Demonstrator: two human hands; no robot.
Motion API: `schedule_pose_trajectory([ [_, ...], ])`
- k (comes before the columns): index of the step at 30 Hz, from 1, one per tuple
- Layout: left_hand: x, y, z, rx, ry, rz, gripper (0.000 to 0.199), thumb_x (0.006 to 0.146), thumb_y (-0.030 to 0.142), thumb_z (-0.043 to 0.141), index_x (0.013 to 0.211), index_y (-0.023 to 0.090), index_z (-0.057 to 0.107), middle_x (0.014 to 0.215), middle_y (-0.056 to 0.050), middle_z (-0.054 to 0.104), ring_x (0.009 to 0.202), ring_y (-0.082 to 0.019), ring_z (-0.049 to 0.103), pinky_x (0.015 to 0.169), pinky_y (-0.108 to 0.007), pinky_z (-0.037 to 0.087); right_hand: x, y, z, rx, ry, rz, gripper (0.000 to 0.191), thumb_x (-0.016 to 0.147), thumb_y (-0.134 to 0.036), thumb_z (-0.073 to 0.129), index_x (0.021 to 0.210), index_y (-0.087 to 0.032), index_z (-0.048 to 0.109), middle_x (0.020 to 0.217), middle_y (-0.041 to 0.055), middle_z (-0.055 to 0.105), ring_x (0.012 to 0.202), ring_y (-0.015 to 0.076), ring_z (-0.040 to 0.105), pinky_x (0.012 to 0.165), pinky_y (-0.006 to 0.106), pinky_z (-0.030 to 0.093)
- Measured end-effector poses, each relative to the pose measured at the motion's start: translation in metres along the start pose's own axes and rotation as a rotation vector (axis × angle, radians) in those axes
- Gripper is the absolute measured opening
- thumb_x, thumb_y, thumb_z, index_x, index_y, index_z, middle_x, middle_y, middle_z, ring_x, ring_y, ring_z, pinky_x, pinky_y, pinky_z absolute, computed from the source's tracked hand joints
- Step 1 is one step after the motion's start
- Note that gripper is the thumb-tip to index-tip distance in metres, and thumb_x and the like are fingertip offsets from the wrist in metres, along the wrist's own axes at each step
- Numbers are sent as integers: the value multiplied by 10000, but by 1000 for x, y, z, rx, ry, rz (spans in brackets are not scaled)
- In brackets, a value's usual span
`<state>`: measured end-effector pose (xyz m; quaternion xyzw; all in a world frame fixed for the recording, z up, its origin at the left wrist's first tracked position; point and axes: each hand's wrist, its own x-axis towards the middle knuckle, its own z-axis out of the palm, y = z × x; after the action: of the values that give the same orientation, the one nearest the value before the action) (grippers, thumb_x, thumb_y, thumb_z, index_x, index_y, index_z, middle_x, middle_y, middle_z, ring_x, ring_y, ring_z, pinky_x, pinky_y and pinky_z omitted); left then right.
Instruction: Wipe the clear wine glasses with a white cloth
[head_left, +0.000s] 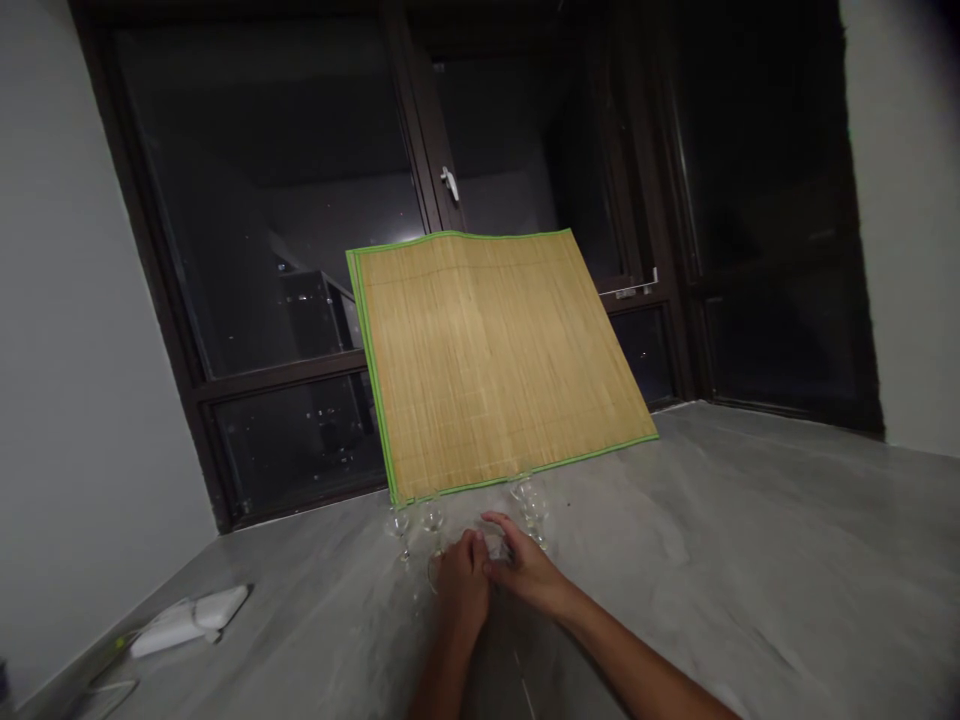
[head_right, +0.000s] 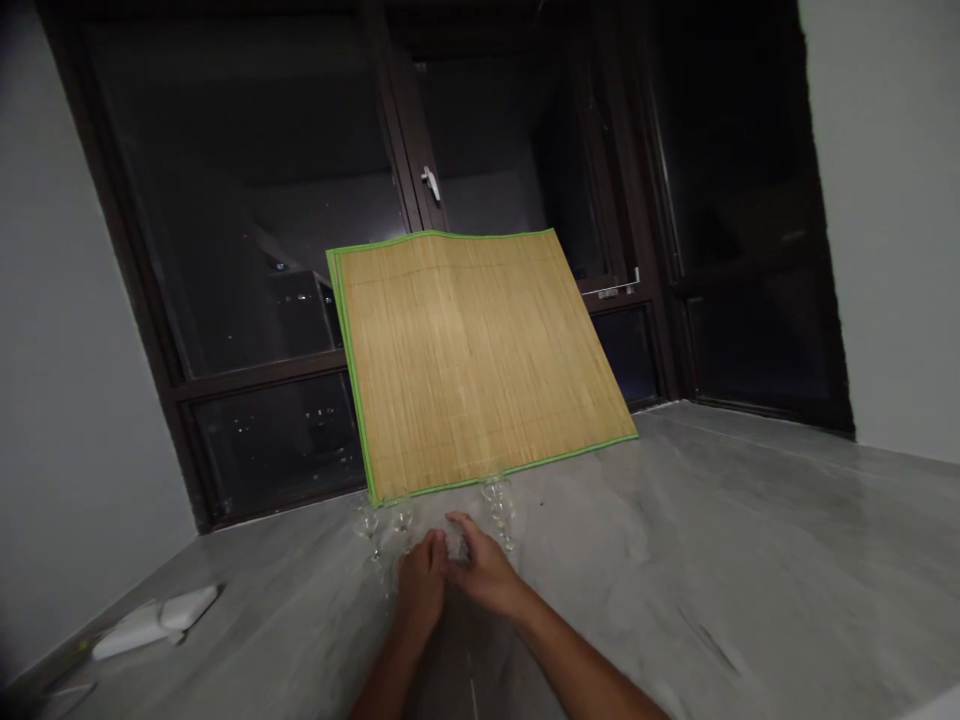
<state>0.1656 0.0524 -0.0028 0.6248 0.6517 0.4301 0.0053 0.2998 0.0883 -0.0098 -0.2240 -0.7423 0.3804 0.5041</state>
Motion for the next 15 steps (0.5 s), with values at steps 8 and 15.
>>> schedule_pose_trajectory([
  [8, 8, -10, 8, -316, 72, 16, 425, 962, 461, 353, 706, 212, 583, 671, -31, 620, 664, -194, 545, 643, -288, 345, 5, -11, 1, 263, 73, 113, 532, 755, -337, 695, 1235, -216, 500, 825, -10, 625, 706, 159, 591, 616, 262, 482],
  [15, 8, -18, 6, -541, 123, -22, 508, 921, 611, 388, 780, 198, 647, 646, -3, 557, 649, -178, 498, 640, -283, 366, 5, -32, -10, 225, 255, 36, 442, 816, -418, 632, 1181, -192, 525, 843, 21, 646, 740, 180, 606, 629, 269, 481],
])
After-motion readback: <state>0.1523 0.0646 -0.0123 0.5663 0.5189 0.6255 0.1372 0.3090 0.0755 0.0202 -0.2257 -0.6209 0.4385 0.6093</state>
